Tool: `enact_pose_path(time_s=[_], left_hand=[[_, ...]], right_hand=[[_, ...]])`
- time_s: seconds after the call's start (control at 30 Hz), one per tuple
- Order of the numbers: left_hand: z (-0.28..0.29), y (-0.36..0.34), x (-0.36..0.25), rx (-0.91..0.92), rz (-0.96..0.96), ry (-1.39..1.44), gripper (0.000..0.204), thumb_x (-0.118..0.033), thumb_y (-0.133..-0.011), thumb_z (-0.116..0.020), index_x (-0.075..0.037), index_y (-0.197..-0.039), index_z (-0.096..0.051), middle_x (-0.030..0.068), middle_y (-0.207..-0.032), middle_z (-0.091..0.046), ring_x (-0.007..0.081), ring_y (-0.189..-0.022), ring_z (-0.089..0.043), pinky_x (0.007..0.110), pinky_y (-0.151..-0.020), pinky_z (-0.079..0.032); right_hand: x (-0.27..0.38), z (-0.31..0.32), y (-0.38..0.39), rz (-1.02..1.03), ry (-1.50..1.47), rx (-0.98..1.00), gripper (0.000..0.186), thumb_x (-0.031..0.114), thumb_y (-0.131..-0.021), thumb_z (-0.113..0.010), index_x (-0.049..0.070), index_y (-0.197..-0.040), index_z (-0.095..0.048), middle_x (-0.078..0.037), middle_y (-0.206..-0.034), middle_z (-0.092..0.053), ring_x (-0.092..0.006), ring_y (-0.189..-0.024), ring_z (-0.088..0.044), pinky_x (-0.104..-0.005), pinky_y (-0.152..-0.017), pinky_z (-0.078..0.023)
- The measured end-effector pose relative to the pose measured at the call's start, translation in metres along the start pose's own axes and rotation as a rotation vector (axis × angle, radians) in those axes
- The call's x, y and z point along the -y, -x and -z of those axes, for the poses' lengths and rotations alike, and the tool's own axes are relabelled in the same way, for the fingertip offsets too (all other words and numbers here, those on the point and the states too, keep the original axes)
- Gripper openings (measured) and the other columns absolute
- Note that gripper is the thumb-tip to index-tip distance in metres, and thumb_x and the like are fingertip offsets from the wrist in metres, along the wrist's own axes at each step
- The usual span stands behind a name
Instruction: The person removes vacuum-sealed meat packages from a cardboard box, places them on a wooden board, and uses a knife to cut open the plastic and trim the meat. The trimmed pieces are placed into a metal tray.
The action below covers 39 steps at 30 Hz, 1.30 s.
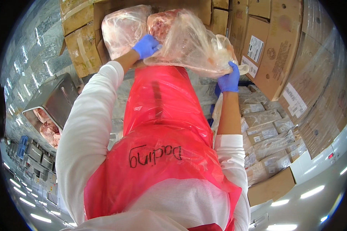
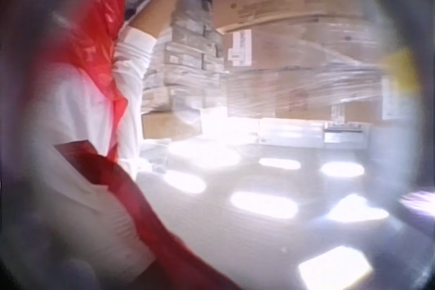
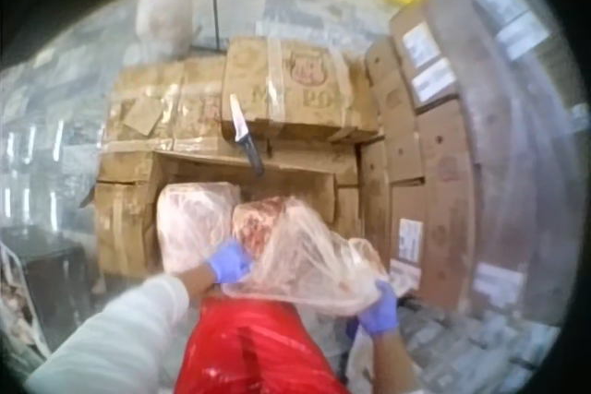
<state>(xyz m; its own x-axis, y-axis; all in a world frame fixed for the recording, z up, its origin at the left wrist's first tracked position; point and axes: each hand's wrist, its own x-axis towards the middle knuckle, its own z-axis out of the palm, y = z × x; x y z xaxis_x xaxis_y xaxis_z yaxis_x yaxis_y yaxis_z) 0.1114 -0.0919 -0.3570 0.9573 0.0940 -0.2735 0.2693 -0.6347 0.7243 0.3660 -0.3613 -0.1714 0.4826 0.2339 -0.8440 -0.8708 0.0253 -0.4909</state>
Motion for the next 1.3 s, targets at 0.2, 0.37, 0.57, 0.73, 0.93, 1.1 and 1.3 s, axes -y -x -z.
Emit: enact_pose_path(time_s=[0.2, 0.37, 0.57, 0.73, 0.93, 1.1, 1.3], left_hand=[[-0.004, 0.017, -0.035, 0.106, 0.315, 0.203, 0.054, -0.049, -0.102, -0.039, -0.006, -0.094, -0.071, 0.0248, -0.092, -0.068, 0.0449, -0.084, -0.064, 0.051, -0.084, -0.05], [0.005, 0.03, -0.108, 0.13, 0.236, 0.286, 0.06, -0.05, -0.104, -0.035, 0.0, -0.098, -0.068, 0.0259, -0.098, -0.067, 0.046, -0.091, -0.062, 0.05, -0.084, -0.048], [0.072, 0.017, -0.163, 0.073, 0.27, 0.224, 0.045, -0.037, -0.102, -0.04, -0.001, -0.097, -0.066, 0.0257, -0.097, -0.067, 0.0435, -0.087, -0.064, 0.05, -0.08, -0.05], [0.128, -0.046, -0.144, -0.24, 0.049, 0.046, 0.023, -0.014, -0.094, -0.046, 0.0, -0.09, -0.064, 0.0247, -0.084, -0.066, 0.0413, -0.079, -0.065, 0.051, -0.072, -0.052], [0.183, -0.126, -0.056, -0.62, 0.113, 0.032, 0.033, -0.027, -0.097, -0.049, 0.0, -0.096, -0.067, 0.0253, -0.091, -0.068, 0.0401, -0.084, -0.066, 0.048, -0.075, -0.052], [0.118, 0.002, 0.05, -0.15, 0.285, -0.419, 0.045, -0.039, -0.102, -0.043, -0.003, -0.114, -0.068, 0.0234, -0.093, -0.07, 0.0384, -0.082, -0.069, 0.048, -0.076, -0.055], [0.035, 0.004, -0.148, 0.118, 0.419, 0.078, 0.056, -0.05, -0.101, -0.037, -0.004, -0.102, -0.07, 0.0237, -0.102, -0.069, 0.0419, -0.097, -0.065, 0.049, -0.088, -0.05]], right_hand=[[0.009, 0.009, 0.009, -0.008, -0.075, 0.009, 0.057, 0.025, -0.089, -0.052, 0.0, -0.14, -0.047, -0.018, -0.141, -0.053, -0.0353, -0.132, -0.049, -0.0493, -0.115, -0.035], [0.006, 0.032, -0.012, 0.032, -0.142, 0.053, 0.055, 0.025, -0.093, -0.054, 0.0, -0.142, -0.045, -0.018, -0.142, -0.052, -0.0345, -0.132, -0.049, -0.0486, -0.114, -0.035], [-0.017, 0.046, -0.034, 0.035, -0.177, 0.023, 0.052, 0.026, -0.098, -0.052, 0.001, -0.143, -0.045, -0.016, -0.145, -0.05, -0.0333, -0.133, -0.048, -0.0484, -0.115, -0.035], [-0.016, 0.046, -0.035, 0.088, -0.209, 0.012, 0.051, 0.026, -0.101, -0.051, 0.002, -0.144, -0.042, -0.016, -0.146, -0.048, -0.0313, -0.134, -0.046, -0.0444, -0.114, -0.036], [-0.011, 0.057, -0.038, 0.203, -0.257, 0.033, 0.053, 0.029, -0.102, -0.048, 0.001, -0.146, -0.041, -0.018, -0.149, -0.045, -0.033, -0.137, -0.043, -0.0475, -0.117, -0.033], [-0.033, 0.09, -0.016, 0.157, -0.323, -0.078, 0.053, 0.03, -0.101, -0.048, 0.001, -0.145, -0.041, -0.018, -0.148, -0.046, -0.0341, -0.136, -0.044, -0.0487, -0.117, -0.034], [-0.064, 0.137, -0.004, 0.095, -0.24, -0.104, 0.051, 0.029, -0.1, -0.05, 0.001, -0.143, -0.044, -0.015, -0.142, -0.052, -0.0303, -0.13, -0.051, -0.0447, -0.111, -0.041]])
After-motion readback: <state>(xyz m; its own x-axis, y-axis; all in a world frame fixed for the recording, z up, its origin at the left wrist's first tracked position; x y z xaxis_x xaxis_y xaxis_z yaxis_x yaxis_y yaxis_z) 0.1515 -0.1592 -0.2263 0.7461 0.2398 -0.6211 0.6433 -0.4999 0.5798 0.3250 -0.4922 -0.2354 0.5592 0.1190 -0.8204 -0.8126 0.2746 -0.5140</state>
